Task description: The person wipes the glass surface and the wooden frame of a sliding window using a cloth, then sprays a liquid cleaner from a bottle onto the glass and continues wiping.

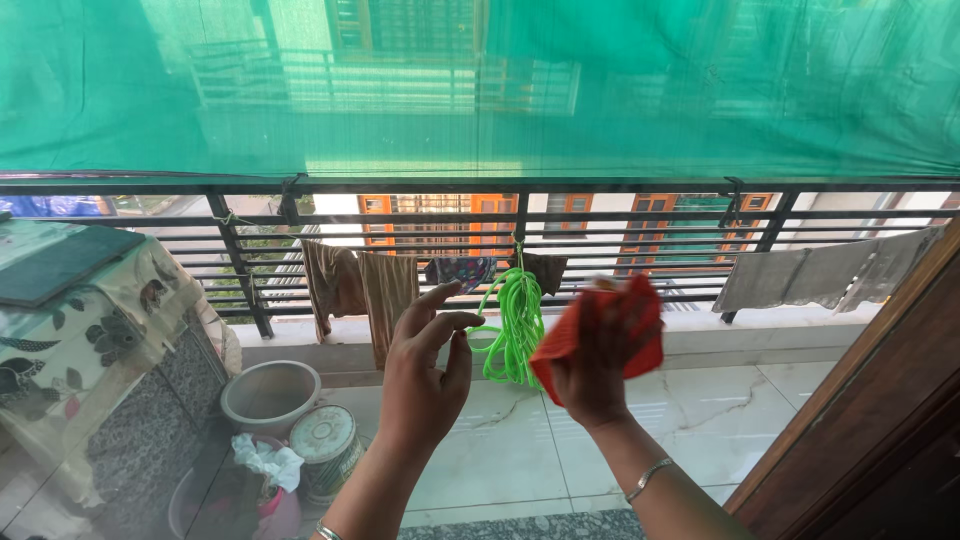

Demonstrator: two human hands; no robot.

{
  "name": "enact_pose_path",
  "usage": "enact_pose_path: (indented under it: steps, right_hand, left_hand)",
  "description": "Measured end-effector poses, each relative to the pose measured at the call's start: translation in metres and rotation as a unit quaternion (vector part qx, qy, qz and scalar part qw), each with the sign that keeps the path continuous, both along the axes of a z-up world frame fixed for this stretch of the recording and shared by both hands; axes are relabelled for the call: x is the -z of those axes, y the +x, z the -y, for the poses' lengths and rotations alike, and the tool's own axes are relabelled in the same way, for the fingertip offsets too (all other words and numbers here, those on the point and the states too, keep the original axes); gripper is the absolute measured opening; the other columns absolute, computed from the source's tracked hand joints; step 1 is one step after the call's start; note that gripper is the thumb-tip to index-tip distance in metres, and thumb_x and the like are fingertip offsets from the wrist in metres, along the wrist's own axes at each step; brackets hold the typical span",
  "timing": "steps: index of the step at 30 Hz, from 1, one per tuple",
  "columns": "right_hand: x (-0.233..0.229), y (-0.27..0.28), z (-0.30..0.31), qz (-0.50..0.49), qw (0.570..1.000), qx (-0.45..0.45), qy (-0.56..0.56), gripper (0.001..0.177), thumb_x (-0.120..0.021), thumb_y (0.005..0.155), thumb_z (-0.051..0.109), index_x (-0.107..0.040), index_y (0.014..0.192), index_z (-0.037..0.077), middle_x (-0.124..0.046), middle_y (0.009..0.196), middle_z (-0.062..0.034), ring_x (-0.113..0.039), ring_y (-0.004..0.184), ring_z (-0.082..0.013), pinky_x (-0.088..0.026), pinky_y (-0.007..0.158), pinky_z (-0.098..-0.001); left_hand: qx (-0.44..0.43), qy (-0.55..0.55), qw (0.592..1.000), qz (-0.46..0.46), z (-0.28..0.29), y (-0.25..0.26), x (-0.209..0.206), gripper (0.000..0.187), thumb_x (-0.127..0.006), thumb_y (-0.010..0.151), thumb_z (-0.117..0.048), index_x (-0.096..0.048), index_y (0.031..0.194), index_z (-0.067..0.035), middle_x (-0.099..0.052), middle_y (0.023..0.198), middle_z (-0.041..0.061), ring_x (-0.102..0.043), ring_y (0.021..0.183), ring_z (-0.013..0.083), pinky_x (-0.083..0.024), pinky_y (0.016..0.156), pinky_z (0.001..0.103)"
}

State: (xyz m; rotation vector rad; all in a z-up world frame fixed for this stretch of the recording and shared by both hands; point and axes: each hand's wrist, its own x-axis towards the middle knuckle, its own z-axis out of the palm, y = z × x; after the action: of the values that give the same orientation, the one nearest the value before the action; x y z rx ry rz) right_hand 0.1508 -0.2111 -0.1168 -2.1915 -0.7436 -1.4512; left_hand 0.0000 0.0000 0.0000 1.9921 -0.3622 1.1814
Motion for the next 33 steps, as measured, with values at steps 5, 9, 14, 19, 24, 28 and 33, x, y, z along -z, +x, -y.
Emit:
enact_pose_path:
  steps: [5, 9, 14, 19, 24, 28, 33]
  right_hand:
    - [-0.081, 0.023, 0.023, 0.053, 0.991, 0.060, -0.103, 0.073, -0.046, 0.102, 0.058, -0.037, 0.162, 0.017, -0.027, 0.171, -0.0158, -0.016, 0.160, -0.0402, 0.003, 0.121, -0.0780]
    - [-0.143, 0.046, 0.079, 0.088, 0.994, 0.066, -0.001, 0.081, -0.037, 0.105, 0.067, -0.029, 0.166, 0.013, -0.021, 0.174, -0.0193, -0.012, 0.162, -0.0432, 0.004, 0.124, -0.0740]
    - [-0.131, 0.051, 0.139, 0.040, 0.990, 0.081, 0.110, 0.082, -0.033, 0.107, 0.065, -0.024, 0.169, 0.012, -0.015, 0.175, -0.0216, -0.007, 0.164, -0.0431, 0.004, 0.126, -0.0715]
    - [-0.064, 0.050, 0.138, 0.008, 0.984, 0.090, 0.155, 0.079, -0.034, 0.106, 0.060, -0.023, 0.167, 0.012, -0.013, 0.174, -0.0212, -0.005, 0.162, -0.0451, 0.005, 0.124, -0.0730]
    - [-0.028, 0.027, 0.087, 0.026, 0.996, 0.052, 0.072, 0.076, -0.036, 0.105, 0.055, -0.021, 0.166, 0.011, -0.011, 0.173, -0.0208, -0.004, 0.161, -0.0471, 0.007, 0.121, -0.0746]
    - [-0.077, 0.031, 0.086, 0.054, 0.997, 0.053, -0.010, 0.078, -0.038, 0.104, 0.061, -0.027, 0.165, 0.015, -0.016, 0.172, -0.0218, -0.007, 0.160, -0.0481, 0.006, 0.120, -0.0757]
    - [-0.178, 0.063, 0.153, 0.065, 0.992, 0.097, 0.050, 0.082, -0.025, 0.107, 0.072, -0.021, 0.170, 0.019, -0.017, 0.176, -0.0210, -0.009, 0.163, -0.0430, 0.004, 0.124, -0.0743]
  left_hand:
    - [-0.003, 0.011, 1.000, -0.001, 0.015, 0.005, -0.010, 0.021, -0.062, 0.088, 0.001, -0.076, 0.101, -0.008, -0.064, 0.137, 0.013, -0.062, 0.125, 0.0320, -0.052, 0.100, 0.042]
    - [-0.003, 0.025, 1.000, 0.018, 0.022, 0.010, -0.014, 0.019, -0.062, 0.089, 0.001, -0.075, 0.100, -0.008, -0.065, 0.136, 0.013, -0.061, 0.127, 0.0330, -0.051, 0.102, 0.043]
    - [-0.014, 0.039, 0.999, 0.006, 0.025, 0.011, -0.011, 0.020, -0.063, 0.087, 0.000, -0.076, 0.099, -0.009, -0.065, 0.136, 0.013, -0.061, 0.126, 0.0334, -0.051, 0.101, 0.043]
    - [-0.017, 0.042, 0.999, -0.007, 0.026, 0.010, -0.009, 0.020, -0.063, 0.087, 0.000, -0.075, 0.099, -0.009, -0.065, 0.136, 0.012, -0.062, 0.126, 0.0328, -0.052, 0.099, 0.042]
    - [-0.003, 0.053, 0.999, 0.006, 0.034, 0.014, -0.009, 0.021, -0.063, 0.086, 0.000, -0.075, 0.100, -0.010, -0.064, 0.137, 0.012, -0.061, 0.127, 0.0336, -0.052, 0.100, 0.043]
    - [0.001, 0.056, 0.998, 0.006, 0.041, 0.017, -0.010, 0.020, -0.063, 0.087, 0.000, -0.075, 0.100, -0.011, -0.065, 0.137, 0.012, -0.061, 0.128, 0.0338, -0.051, 0.101, 0.044]
    - [0.002, 0.051, 0.999, 0.001, 0.041, 0.016, -0.009, 0.020, -0.063, 0.088, -0.001, -0.075, 0.100, -0.011, -0.064, 0.137, 0.012, -0.060, 0.129, 0.0337, -0.052, 0.100, 0.043]
